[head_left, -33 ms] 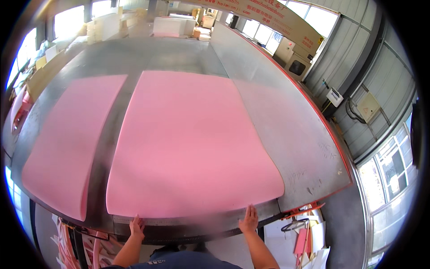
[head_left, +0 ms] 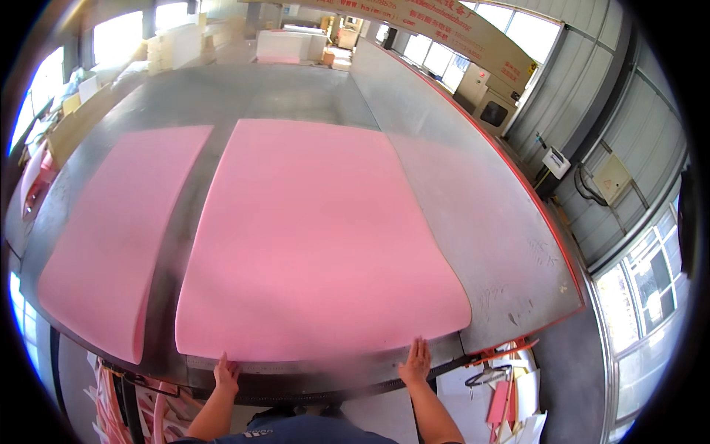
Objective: The person repeatedly positions large pink foam sheets on a cutting table, aligns them with a guide, and uses a manual guillotine-style cutter to trim the foam. The person removes the cut pieces and offcuts, then repeats the process with additional sheets.
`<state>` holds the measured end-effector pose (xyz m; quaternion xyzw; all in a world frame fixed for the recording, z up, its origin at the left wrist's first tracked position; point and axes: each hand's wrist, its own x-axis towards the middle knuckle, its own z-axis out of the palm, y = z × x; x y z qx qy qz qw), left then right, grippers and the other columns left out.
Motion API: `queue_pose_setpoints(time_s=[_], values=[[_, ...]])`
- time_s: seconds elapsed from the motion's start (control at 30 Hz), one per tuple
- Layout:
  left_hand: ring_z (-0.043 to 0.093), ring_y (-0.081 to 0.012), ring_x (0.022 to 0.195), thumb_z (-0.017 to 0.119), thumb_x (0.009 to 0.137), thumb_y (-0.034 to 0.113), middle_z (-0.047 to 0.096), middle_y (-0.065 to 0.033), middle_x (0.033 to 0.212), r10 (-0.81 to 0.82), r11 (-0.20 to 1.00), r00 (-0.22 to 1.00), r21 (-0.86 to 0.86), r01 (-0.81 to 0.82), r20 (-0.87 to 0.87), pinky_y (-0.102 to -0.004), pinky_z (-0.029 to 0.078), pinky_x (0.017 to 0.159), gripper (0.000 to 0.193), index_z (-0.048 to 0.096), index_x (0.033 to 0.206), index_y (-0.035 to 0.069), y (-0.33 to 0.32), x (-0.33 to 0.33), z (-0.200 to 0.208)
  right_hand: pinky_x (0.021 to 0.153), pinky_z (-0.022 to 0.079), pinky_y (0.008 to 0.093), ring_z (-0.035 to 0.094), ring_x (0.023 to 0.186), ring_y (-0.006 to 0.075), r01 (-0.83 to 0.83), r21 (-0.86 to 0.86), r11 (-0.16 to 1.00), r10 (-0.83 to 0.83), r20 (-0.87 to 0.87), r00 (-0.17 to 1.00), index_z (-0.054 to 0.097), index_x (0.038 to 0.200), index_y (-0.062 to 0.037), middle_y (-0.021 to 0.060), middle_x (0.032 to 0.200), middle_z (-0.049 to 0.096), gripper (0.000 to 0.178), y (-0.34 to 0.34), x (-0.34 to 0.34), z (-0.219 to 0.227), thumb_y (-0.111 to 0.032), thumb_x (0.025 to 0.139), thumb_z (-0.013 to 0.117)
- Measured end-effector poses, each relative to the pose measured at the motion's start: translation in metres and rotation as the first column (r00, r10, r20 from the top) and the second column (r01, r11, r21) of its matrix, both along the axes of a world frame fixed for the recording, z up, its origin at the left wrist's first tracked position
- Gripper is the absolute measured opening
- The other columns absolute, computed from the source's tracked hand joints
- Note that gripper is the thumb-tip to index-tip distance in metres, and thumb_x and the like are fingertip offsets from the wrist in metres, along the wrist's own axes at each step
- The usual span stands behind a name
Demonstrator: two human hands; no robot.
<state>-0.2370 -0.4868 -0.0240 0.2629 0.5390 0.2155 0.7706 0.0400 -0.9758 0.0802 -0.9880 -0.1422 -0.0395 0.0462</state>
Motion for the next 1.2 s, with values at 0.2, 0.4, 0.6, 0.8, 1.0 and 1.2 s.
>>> queue_pose_setpoints(time_s=[0.2, 0.4, 0.6, 0.8, 1.0, 1.2], values=[[0.064, -0.0249, 0.104, 0.078, 0.088, 0.035, 0.065, -0.0101, 0.118, 0.328, 0.944, 0.931, -0.044, -0.326, 0.159, -0.0411, 0.053, 0.088, 0.052, 0.059, 0.126, 0.006, 0.005, 0.056, -0.009, 0.123, 0.014, 0.0545, 0.019, 0.152, 0.0385, -0.206, -0.202, 0.957, 0.238, 0.149, 0.96, 0.028, 0.153, -0.0017, 0.0184, 0.162, 0.026, 0.096, -0.057, 0.096, -0.031, -0.015, 0.071, 0.076], [0.064, -0.03, 0.109, 0.079, 0.085, 0.018, 0.065, -0.0107, 0.119, 0.458, 0.868, 0.862, 0.102, -0.486, 0.217, -0.0469, 0.053, 0.095, 0.051, 0.058, 0.129, 0.005, 0.006, 0.083, 0.032, 0.121, 0.019, 0.0562, 0.027, 0.149, 0.0392, -0.366, -0.155, 0.918, 0.397, 0.302, 0.867, 0.039, 0.148, -0.0035, 0.0166, 0.158, 0.035, 0.084, -0.085, 0.139, -0.084, -0.015, 0.072, 0.074], [0.066, -0.0295, 0.101, 0.073, 0.082, -0.001, 0.066, -0.0134, 0.116, 0.546, 0.79, 0.778, 0.116, -0.602, 0.311, -0.0441, 0.056, 0.09, 0.049, 0.058, 0.128, 0.0, -0.01, 0.104, 0.099, 0.11, 0.034, 0.0582, 0.05, 0.129, 0.0406, -0.459, 0.151, 0.876, 0.458, 0.04, 0.888, 0.058, 0.134, -0.0008, 0.0185, 0.134, 0.061, 0.054, -0.075, 0.142, -0.06, -0.018, 0.082, 0.064], [0.067, -0.026, 0.09, 0.067, 0.076, -0.004, 0.069, -0.0146, 0.102, 0.49, 0.367, 0.829, 0.799, -0.476, 0.269, -0.0392, 0.056, 0.075, 0.04, 0.063, 0.116, -0.006, 0.137, 0.1, 0.172, 0.082, 0.051, 0.0477, 0.065, 0.096, 0.0331, -0.514, 0.156, 0.843, 0.524, -0.027, 0.851, 0.06, 0.137, -0.0048, 0.0172, 0.12, 0.069, 0.056, -0.03, 0.122, -0.056, -0.033, 0.088, 0.063], [0.067, -0.0248, 0.074, 0.076, 0.076, 0.007, 0.072, -0.013, 0.085, 0.393, 0.026, 0.91, 0.988, -0.151, 0.129, -0.0391, 0.055, 0.069, 0.03, 0.07, 0.104, -0.001, 0.19, 0.144, 0.548, 0.105, 0.046, 0.0413, 0.068, 0.109, 0.0284, -0.558, 0.623, 0.548, 0.711, 0.003, 0.703, 0.072, 0.121, -0.0213, 0.0082, 0.11, 0.074, 0.044, 0.198, 0.007, 0.034, -0.01, 0.08, 0.059], [0.067, -0.0253, 0.079, 0.074, 0.079, 0.015, 0.072, -0.015, 0.088, 0.091, -0.426, 0.915, 0.846, -0.321, 0.394, -0.0412, 0.055, 0.071, 0.031, 0.07, 0.105, -0.002, 0.117, 0.161, 0.811, 0.077, 0.057, 0.042, 0.069, 0.099, 0.0339, -0.649, 0.732, 0.206, 0.698, 0.355, 0.622, 0.052, 0.143, -0.0189, 0.0134, 0.122, 0.067, 0.057, 0.482, 0.0, 0.09, -0.015, 0.087, 0.061]])
